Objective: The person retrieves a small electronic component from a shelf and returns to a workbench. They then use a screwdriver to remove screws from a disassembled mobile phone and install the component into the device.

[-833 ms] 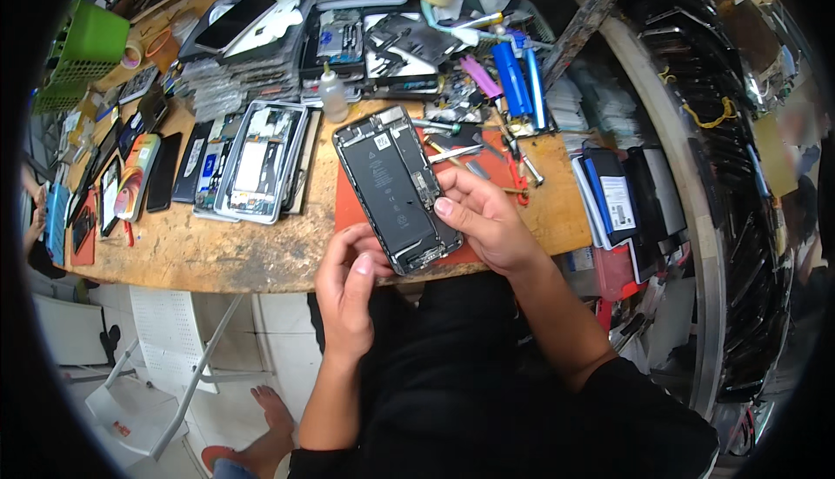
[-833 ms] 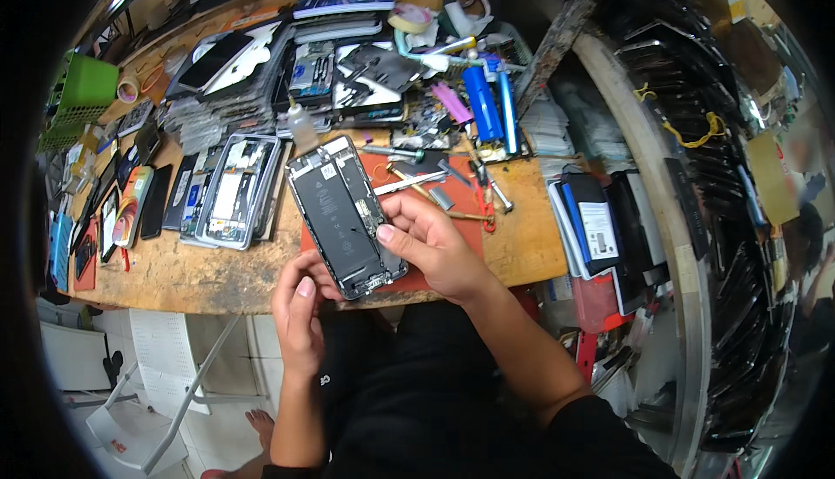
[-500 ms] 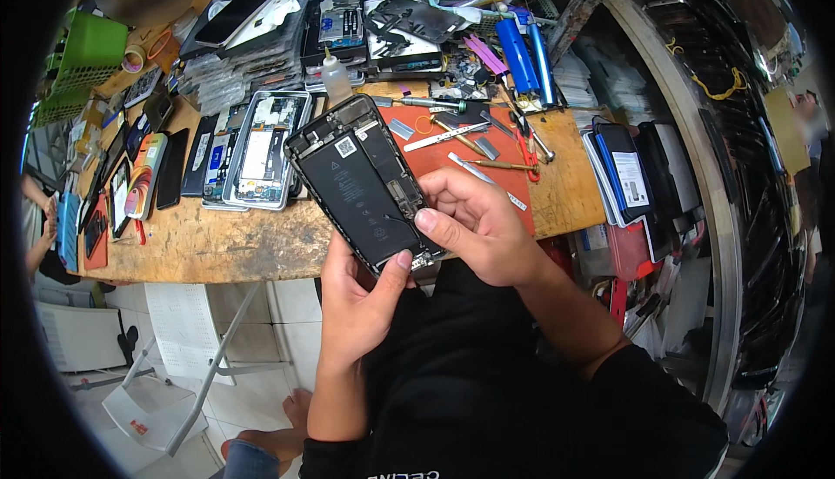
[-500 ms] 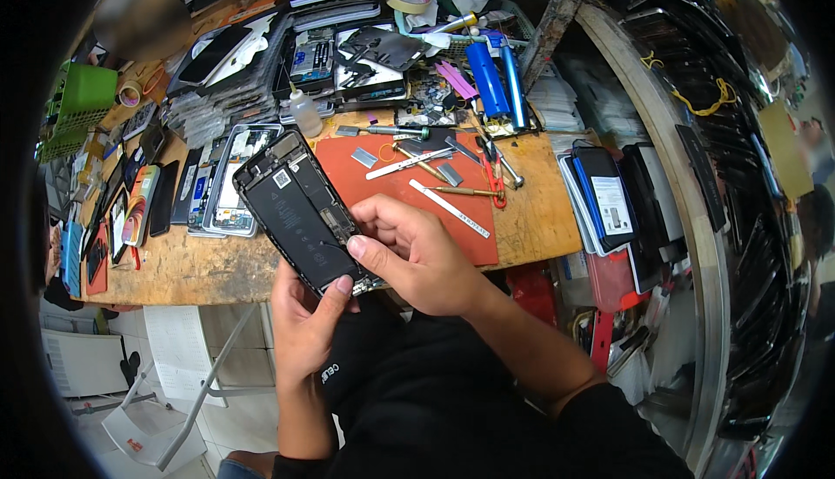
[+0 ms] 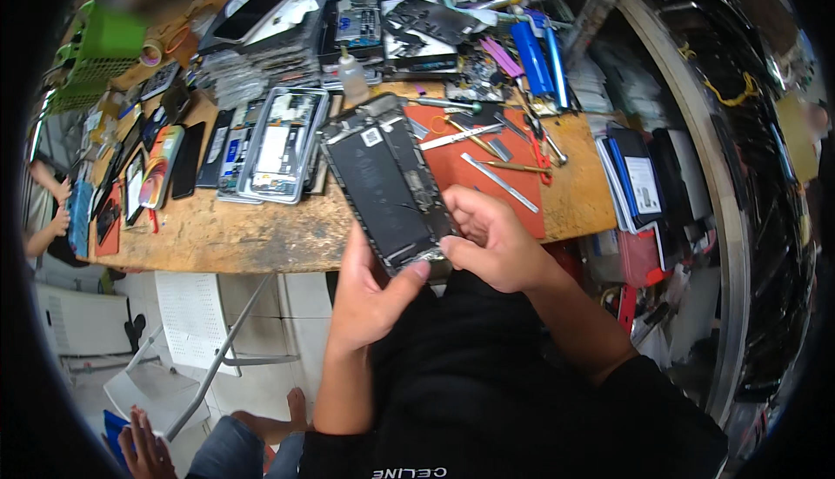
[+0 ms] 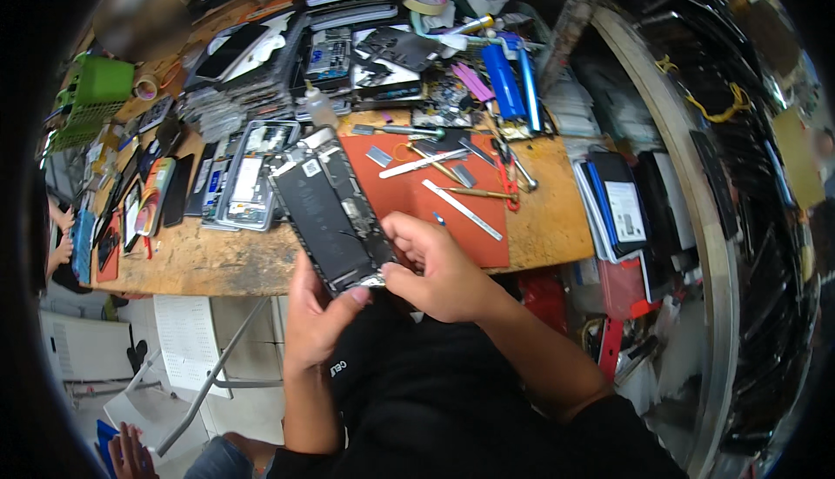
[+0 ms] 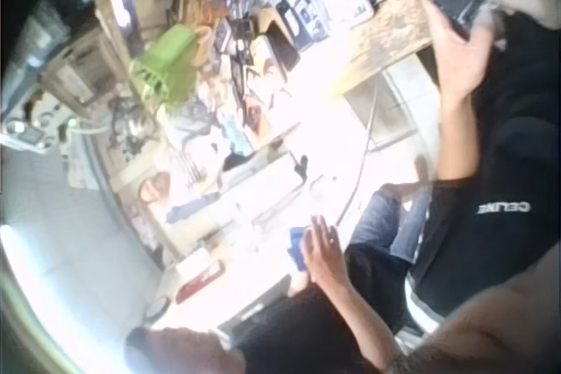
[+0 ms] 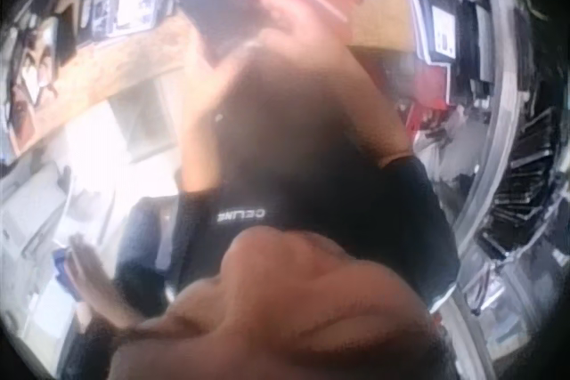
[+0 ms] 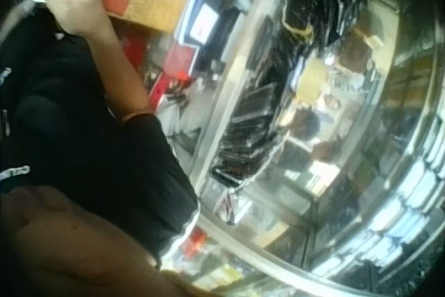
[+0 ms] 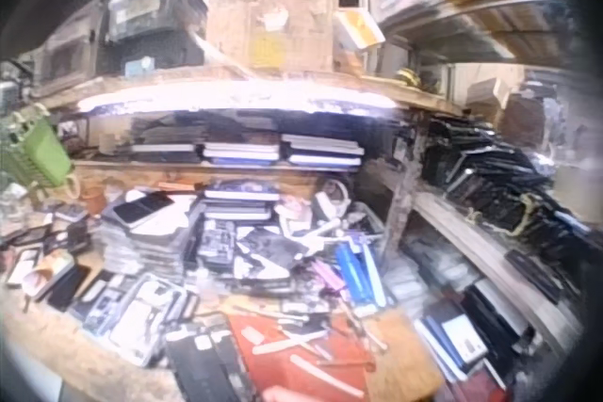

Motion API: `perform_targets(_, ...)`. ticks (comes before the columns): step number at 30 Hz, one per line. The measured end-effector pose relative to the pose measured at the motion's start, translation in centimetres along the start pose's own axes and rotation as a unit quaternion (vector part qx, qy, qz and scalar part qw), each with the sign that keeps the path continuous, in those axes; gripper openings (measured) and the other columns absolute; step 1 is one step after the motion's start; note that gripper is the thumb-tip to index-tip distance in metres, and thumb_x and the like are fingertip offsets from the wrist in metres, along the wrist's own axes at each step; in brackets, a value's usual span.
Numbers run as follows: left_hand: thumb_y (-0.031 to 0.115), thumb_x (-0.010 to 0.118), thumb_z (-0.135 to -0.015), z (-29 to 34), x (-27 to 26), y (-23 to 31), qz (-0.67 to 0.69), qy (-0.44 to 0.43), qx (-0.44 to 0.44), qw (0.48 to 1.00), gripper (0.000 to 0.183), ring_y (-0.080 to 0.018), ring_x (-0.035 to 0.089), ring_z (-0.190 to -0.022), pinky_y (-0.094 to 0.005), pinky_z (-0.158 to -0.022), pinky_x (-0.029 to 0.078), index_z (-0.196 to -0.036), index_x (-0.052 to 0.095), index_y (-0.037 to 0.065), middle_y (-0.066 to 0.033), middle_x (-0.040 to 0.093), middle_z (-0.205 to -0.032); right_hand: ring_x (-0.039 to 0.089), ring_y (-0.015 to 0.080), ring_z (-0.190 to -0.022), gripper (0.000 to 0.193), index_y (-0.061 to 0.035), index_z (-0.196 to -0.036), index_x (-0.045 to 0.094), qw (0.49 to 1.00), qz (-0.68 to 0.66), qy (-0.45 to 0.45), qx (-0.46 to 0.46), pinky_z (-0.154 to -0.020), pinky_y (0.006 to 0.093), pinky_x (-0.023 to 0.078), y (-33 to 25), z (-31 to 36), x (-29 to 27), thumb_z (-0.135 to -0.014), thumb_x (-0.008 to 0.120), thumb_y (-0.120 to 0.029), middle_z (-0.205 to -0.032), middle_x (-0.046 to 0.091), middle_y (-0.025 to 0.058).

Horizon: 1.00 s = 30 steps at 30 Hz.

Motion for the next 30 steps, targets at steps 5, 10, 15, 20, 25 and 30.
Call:
perform_targets(5,-0.006,0.061,-0.092,-0.3,-0.1,-0.2,0.017,-0.072,-0.005,0.997,0.072,-0.0158,0.059,-0.114,-0.0328,-0.099,0.05,-0.153,0.023,0.0,-0.011,0.057,-0.128,0.061,0.0082,-0.091,0.04,0.0044,-0.133,0.051,0.999,0.024,0.029,0.018,-0.08,0.0256,0.052,-0.2,0.7,-0.1,-0.093,0.057,0.003,-0.104,0.063,0.0041)
perform_targets(10,-0.003,0.06,-0.093,-0.9,-0.3,-1.6,0.022,-0.091,0.019,0.995,0.071,-0.0151,0.057,-0.116,-0.0339,-0.102,0.049,-0.154,0.024,0.002,-0.01,0.055,-0.129,0.062,0.0075,-0.081,0.028,0.0023,-0.12,0.059,0.998,0.035,0.056,0.011,-0.067,0.0207,0.051,0.6,0.5,-1.1,-0.095,0.058,-0.01,-0.1,0.068,0.0051)
perform_targets(15,-0.002,0.061,-0.092,-1.0,0.2,-3.3,0.044,-0.082,-0.025,0.995,0.069,-0.0128,0.053,-0.117,-0.0314,-0.101,0.048,-0.152,0.027,0.003,-0.0082,0.052,-0.13,0.06,0.0058,-0.075,0.02,0.0025,-0.113,0.061,0.997,0.055,0.048,-0.001,-0.064,0.0206,0.05,1.9,0.1,-3.0,-0.096,0.057,-0.007,-0.091,0.067,0.0038)
perform_targets(20,-0.002,0.063,-0.091,-1.7,1.4,-5.1,0.014,-0.04,-0.027,0.999,0.065,-0.0109,0.053,-0.109,-0.029,-0.093,0.049,-0.148,0.031,0.002,-0.0064,0.052,-0.12,0.051,0.0029,-0.073,0.018,0.0037,-0.113,0.062,0.976,0.142,0.146,-0.072,-0.062,0.019,0.039,3.4,-0.6,-5.2,-0.099,0.058,-0.007,-0.086,0.06,-0.0009)
perform_targets(25,0.001,0.066,-0.094,-2.1,2.1,-6.0,0.069,0.028,-0.051,0.996,0.07,-0.01,0.059,-0.101,-0.0274,-0.081,0.054,-0.151,0.025,0.001,-0.0077,0.056,-0.119,0.055,0.0073,-0.075,0.02,0.0037,-0.115,0.062,0.942,0.214,0.227,-0.123,-0.061,0.0215,0.043,4.5,-0.5,-4.3,-0.095,0.059,0.001,-0.088,0.059,0.0031)
perform_targets(30,0.008,0.07,-0.093,-2.1,1.1,-4.1,-0.112,0.048,-0.098,0.988,0.08,-0.0142,0.066,-0.078,-0.0299,-0.066,0.054,-0.155,0.02,-0.001,-0.0113,0.065,-0.104,0.061,0.0159,-0.07,0.02,0.0041,-0.109,0.063,0.893,0.337,0.223,-0.196,-0.061,0.0269,0.049,3.0,-0.7,-2.9,-0.089,0.06,0.006,-0.087,0.06,0.0097)
Point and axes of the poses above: each hand's wrist, its own z-axis away from the middle knuckle, its own x-axis out of the palm, y = z × x, the point moved 2 cm from there along -z, towards the middle knuckle
